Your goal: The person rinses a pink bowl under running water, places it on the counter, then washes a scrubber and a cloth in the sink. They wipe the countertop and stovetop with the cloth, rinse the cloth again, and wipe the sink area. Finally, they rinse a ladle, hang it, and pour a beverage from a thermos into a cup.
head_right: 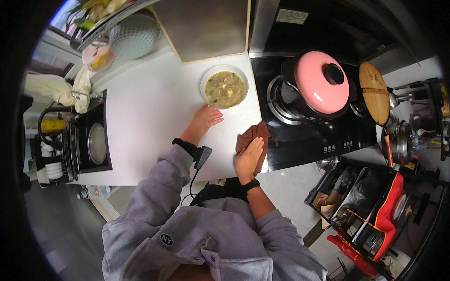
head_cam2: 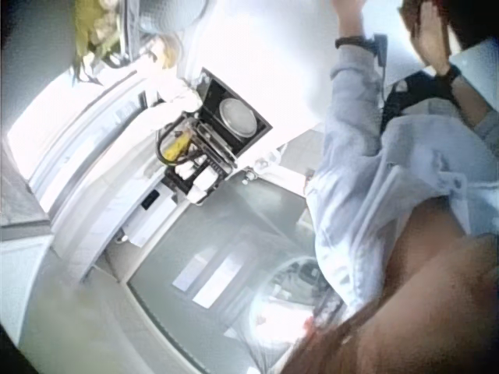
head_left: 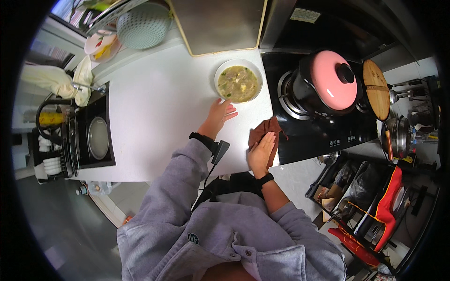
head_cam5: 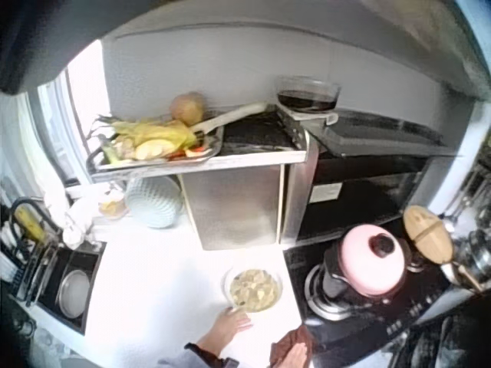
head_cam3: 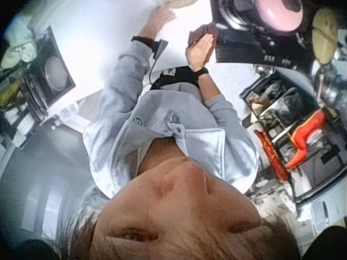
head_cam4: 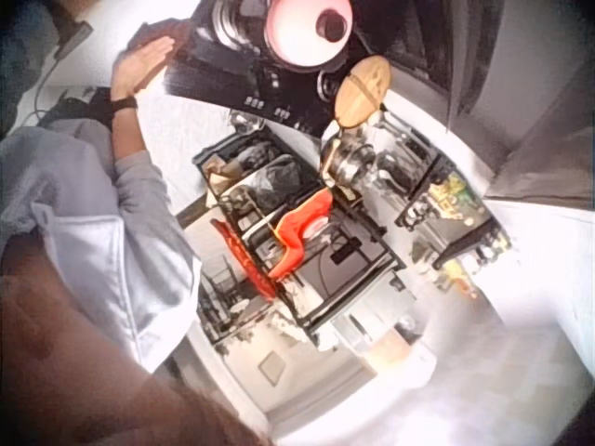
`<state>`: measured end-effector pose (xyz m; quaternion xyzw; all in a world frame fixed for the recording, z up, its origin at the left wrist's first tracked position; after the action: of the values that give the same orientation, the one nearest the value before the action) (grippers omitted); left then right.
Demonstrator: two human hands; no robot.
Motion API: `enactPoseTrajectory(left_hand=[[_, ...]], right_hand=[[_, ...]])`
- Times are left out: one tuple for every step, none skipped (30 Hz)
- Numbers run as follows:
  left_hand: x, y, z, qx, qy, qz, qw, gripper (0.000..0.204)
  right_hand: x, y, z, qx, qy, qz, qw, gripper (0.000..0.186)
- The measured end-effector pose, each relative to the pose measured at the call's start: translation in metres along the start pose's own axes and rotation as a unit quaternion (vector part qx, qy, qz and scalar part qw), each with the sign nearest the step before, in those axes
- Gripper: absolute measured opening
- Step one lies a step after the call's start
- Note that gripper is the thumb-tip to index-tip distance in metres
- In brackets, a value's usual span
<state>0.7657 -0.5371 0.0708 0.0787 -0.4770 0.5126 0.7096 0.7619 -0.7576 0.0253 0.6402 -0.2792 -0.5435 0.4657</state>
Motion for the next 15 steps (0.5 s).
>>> enactPoseTrajectory(left_hand=[[0.000,-0.002,-0.006,-0.017,-0.007,0.008,1.000,0.057],[0.000,-0.003,-0.010,-0.021,-0.007,0.008,1.000,0.063],[0.001,-0.004,-0.011,-0.020,-0.003,0.006,1.000,0.070],[0.003,-0.005,-0.013,-0.022,-0.006,-0.016,1.000,0.063],[0.004,-0.007,-0.013,-0.021,-0.007,-0.041,0.999,0.057],[0.007,-0.009,-0.014,-0.019,-0.015,-0.074,0.997,0.050],[0.007,-0.012,-0.014,-0.013,-0.010,-0.076,0.997,0.046],[0.008,-0.015,-0.014,-0.005,-0.010,-0.086,0.996,0.041],[0.008,-0.018,-0.014,0.002,-0.010,-0.096,0.995,0.037],[0.008,-0.021,-0.014,0.008,-0.031,-0.093,0.995,0.036],[0.007,-0.023,-0.015,0.014,-0.049,-0.090,0.995,0.036],[0.006,-0.024,-0.014,0.025,-0.056,-0.090,0.994,0.035],[0.006,-0.025,-0.014,0.023,-0.064,-0.093,0.993,0.034],[0.006,-0.025,-0.016,0.025,-0.065,-0.099,0.993,0.034],[0.006,-0.025,-0.016,0.033,-0.069,-0.107,0.991,0.033]], right_hand=[[-0.002,0.000,-0.004,-0.005,0.001,0.003,1.000,0.064],[-0.005,0.000,-0.009,-0.026,-0.006,-0.004,1.000,0.064],[-0.007,0.000,-0.014,-0.039,-0.007,-0.010,0.999,0.065],[-0.010,0.000,-0.018,-0.052,-0.008,-0.016,0.998,0.066],[-0.013,-0.001,-0.022,-0.054,-0.006,-0.014,0.998,0.066],[-0.016,-0.003,-0.026,-0.055,-0.004,-0.012,0.998,0.066],[-0.019,-0.005,-0.031,-0.060,-0.004,-0.007,0.998,0.066],[-0.021,-0.007,-0.035,-0.058,0.002,-0.012,0.998,0.066],[-0.024,-0.009,-0.039,-0.061,0.005,-0.014,0.998,0.066],[-0.027,-0.011,-0.043,-0.060,0.008,-0.013,0.998,0.066],[-0.030,-0.013,-0.046,-0.055,0.011,-0.007,0.998,0.066],[-0.033,-0.015,-0.050,-0.047,0.014,0.003,0.999,0.067],[-0.036,-0.016,-0.052,-0.037,0.018,0.011,0.999,0.067],[-0.038,-0.017,-0.055,-0.035,0.018,0.009,0.999,0.067],[-0.040,-0.019,-0.059,-0.043,0.017,0.009,0.999,0.067]])
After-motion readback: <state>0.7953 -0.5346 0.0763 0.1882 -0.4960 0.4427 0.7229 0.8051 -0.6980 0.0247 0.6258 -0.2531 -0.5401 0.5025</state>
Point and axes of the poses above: each hand's wrist, its own z-axis away from the middle knuckle, its own y-axis out of the back of the hand, x = y × z, the point moved 1 cm from there along -z, towards the middle knuckle, and after that the axes turned 11 degrees about -y, right-handed, at the moved point
